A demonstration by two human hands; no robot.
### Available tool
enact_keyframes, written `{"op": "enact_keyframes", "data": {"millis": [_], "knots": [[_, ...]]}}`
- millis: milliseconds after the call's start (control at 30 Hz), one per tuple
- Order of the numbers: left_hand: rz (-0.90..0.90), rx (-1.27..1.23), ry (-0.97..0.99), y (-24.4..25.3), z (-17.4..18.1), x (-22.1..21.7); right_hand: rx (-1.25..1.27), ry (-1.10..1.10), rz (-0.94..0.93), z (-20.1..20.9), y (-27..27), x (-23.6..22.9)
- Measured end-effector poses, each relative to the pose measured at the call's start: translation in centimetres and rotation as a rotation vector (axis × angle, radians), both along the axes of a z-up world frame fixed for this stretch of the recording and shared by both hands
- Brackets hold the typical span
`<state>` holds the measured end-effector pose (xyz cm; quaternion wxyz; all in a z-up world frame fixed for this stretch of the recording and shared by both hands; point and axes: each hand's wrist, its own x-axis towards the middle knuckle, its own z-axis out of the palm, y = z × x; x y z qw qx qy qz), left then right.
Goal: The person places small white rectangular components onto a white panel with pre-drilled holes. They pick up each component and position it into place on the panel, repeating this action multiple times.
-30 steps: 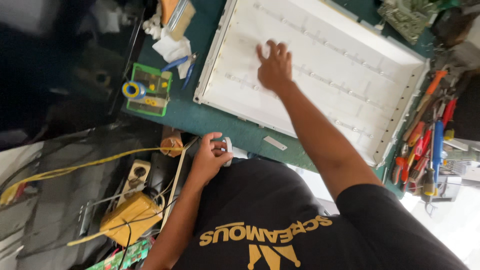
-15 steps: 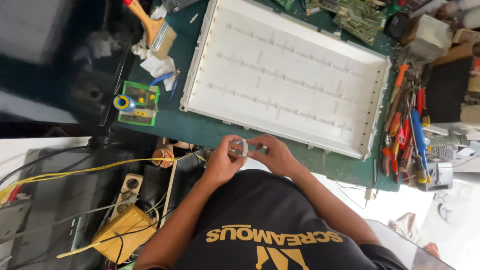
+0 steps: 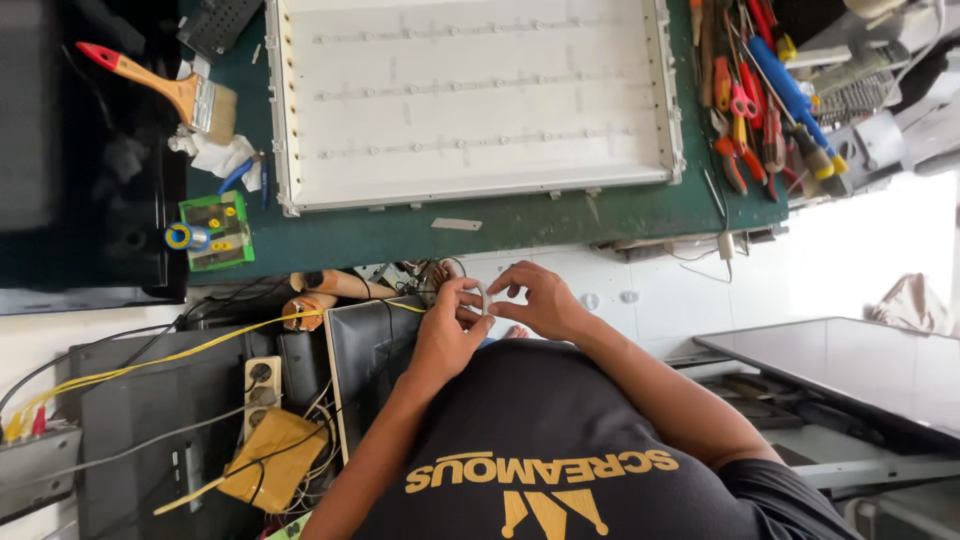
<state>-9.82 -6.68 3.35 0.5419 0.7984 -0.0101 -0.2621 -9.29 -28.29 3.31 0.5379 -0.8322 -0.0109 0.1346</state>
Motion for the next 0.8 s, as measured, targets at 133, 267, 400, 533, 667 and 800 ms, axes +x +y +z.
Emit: {"op": "enact_keyframes", "data": {"millis": [133, 267, 400, 533, 667, 800], "knots": [[0.003, 0.013, -0.010, -0.7, 0.0, -3.1, 0.006, -0.011, 0.037, -0.8, -0.6, -2.5], [0.034, -0.009, -0.067, -0.9, -1.7, -5.3, 0.032, 0.021, 0.079, -1.2, -0.6, -4.1], [0.106, -0.008, -0.152, -0.6, -2.9, -6.9, 0.004, 0.028, 0.081, -1.2, 0.0, -4.9], [0.140, -0.015, -0.132, -0.1, -3.1, -7.8, -0.011, 0.026, 0.106, -1.6, 0.3, -4.9], [0.190, 0.012, -0.062, 0.4, -2.4, -8.2, 0.014, 0.012, 0.190, -0.7, 1.0, -4.4], [0.259, 0.014, -0.036, 0.9, -0.1, -8.9, -0.001, -0.028, 0.250, -0.9, 1.7, -4.0]]}}
